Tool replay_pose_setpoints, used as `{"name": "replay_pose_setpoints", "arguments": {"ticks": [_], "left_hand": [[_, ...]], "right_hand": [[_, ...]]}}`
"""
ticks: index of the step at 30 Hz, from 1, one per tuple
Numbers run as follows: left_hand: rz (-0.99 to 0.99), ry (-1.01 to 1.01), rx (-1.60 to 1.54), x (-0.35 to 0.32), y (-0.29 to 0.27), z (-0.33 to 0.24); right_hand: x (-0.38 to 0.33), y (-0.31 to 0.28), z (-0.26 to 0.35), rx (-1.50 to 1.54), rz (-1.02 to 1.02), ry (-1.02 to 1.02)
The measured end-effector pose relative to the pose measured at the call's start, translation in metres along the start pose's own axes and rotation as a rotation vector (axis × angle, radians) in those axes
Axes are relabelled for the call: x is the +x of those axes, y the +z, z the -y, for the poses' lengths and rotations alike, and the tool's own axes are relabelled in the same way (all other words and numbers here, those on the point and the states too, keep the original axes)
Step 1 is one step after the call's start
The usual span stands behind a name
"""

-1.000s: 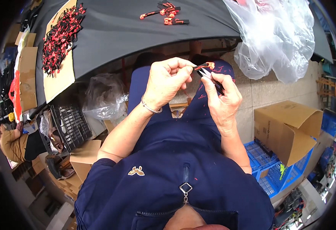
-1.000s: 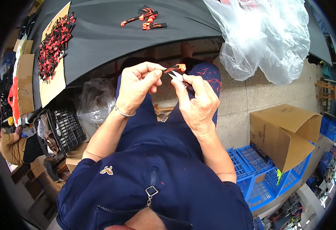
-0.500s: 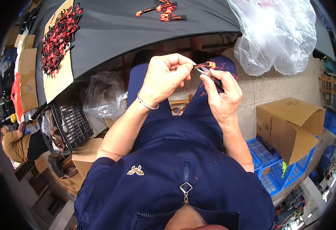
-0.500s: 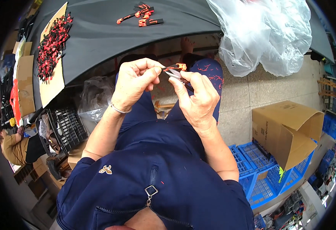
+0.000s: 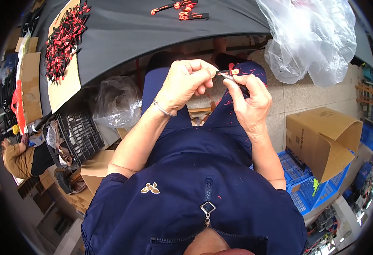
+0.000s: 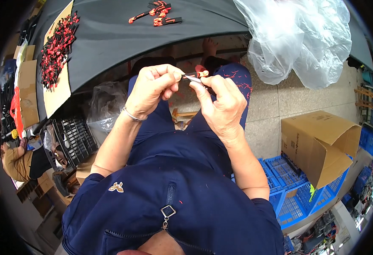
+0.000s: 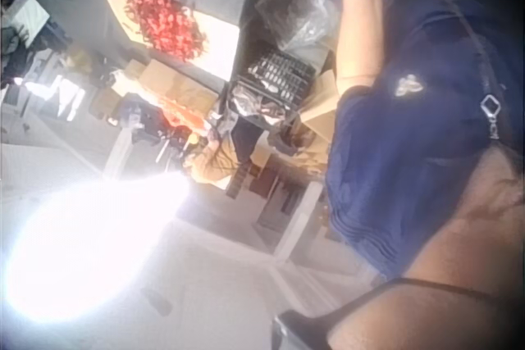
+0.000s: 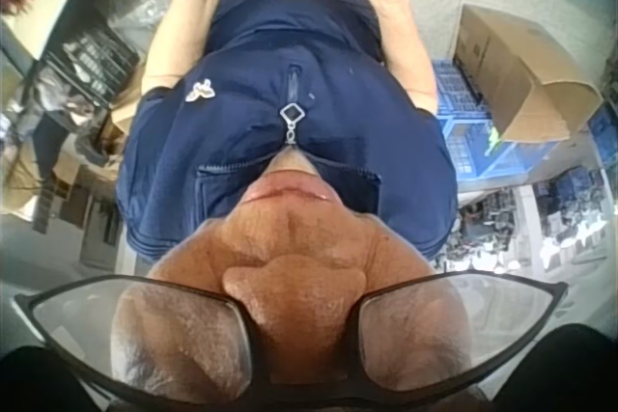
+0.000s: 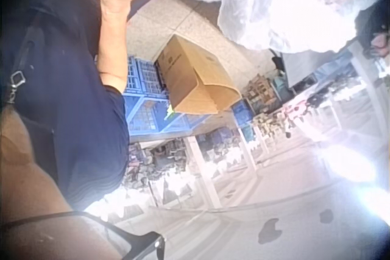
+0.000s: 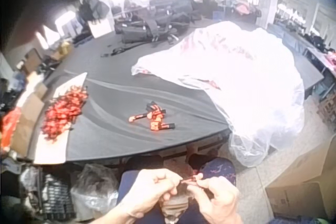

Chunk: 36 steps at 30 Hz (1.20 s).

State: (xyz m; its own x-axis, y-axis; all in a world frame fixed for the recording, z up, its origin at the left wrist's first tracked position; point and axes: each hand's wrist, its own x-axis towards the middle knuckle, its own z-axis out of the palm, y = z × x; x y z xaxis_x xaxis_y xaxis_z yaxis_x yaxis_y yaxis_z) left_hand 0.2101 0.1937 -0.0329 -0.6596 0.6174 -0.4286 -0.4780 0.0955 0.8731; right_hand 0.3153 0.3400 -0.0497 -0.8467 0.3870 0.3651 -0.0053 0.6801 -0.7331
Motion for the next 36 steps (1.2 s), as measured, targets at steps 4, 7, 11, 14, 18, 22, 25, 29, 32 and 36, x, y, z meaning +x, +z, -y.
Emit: {"name": "replay_pose_setpoints", "arguments": {"ticks": [4, 7, 11, 14, 18, 22, 25, 29, 32, 36], "left_hand": [[-0.001, -0.008, 0.011, 0.003, -0.003, 0.003], [-0.016, 0.012, 0.109, 0.000, 0.002, 0.004], [-0.058, 0.231, 0.421, -0.009, 0.007, 0.019], [-0.103, 0.344, 0.449, -0.015, 0.011, 0.025], [-0.048, 0.027, -0.027, -0.018, 0.006, 0.022], [0.006, -0.049, -0.005, -0.018, -0.002, 0.028], [0.081, -0.124, -0.078, -0.016, -0.006, 0.028], [0.075, -0.150, -0.203, -0.015, -0.008, 0.032], [0.042, -0.124, -0.252, -0.015, -0.005, 0.033], [0.000, -0.090, -0.218, -0.016, -0.001, 0.032]], "right_hand": [[-0.003, 0.005, -0.003, 0.558, -0.009, 0.467], [0.003, 0.003, -0.004, 0.922, 0.013, 0.653], [0.008, 0.005, -0.011, 1.047, 0.193, 0.859], [0.006, 0.008, -0.016, 0.988, 0.200, 0.661], [0.005, 0.007, -0.017, 0.903, 0.211, 0.582], [0.003, 0.010, -0.018, 0.883, 0.249, 0.460], [0.003, 0.012, -0.016, 0.843, 0.246, 0.443], [0.002, 0.011, -0.002, 0.581, 0.146, 0.464], [-0.009, 0.009, -0.002, 0.477, 0.051, 0.374], [-0.017, 0.006, -0.009, 0.320, -0.021, 0.239]]}}
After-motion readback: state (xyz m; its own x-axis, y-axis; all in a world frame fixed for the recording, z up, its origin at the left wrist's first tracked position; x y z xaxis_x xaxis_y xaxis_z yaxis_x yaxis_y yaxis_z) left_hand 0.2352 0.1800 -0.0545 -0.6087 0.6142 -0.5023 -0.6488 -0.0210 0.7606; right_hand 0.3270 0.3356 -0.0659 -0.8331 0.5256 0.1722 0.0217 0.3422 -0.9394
